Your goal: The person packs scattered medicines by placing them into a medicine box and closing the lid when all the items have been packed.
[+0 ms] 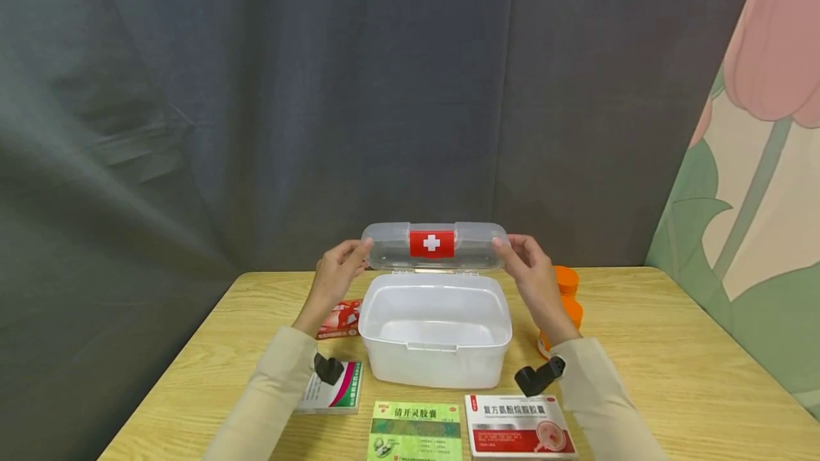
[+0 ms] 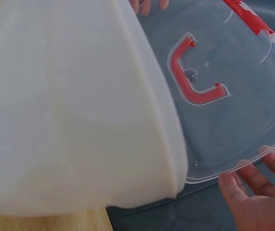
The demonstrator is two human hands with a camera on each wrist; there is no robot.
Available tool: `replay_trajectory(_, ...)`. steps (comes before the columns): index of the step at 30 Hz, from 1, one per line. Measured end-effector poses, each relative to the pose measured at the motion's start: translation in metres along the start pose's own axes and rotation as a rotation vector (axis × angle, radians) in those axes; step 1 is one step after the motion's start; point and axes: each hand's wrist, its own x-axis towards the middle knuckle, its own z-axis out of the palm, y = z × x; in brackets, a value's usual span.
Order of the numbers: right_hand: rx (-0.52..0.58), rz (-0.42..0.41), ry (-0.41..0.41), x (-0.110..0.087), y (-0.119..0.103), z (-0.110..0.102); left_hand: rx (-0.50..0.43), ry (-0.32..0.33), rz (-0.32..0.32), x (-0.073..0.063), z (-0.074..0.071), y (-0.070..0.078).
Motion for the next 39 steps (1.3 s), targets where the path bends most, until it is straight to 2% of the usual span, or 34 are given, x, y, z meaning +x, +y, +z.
replay_trajectory(15,-0.042,0.034,-0.035,0.002,-0.005,-0.005,0.003,-0.047,-0.011,0.006,-0.003,0.004)
replay_trajectory(26,-0.061,0.071,-0.016,0.005,-0.005,-0.007,0.033,-0.055,-0.04,0.01,-0.002,0.007)
replay_trajectory(33,-0.03,0.066,0.015,0.006,-0.008,-0.008,0.01,-0.067,-0.034,0.012,-0.002,0.008)
replay_trajectory(39,-0.041,0.079,0.01,0.008,-0.01,-0.008,0.0,-0.073,-0.047,0.013,-0.003,0.01)
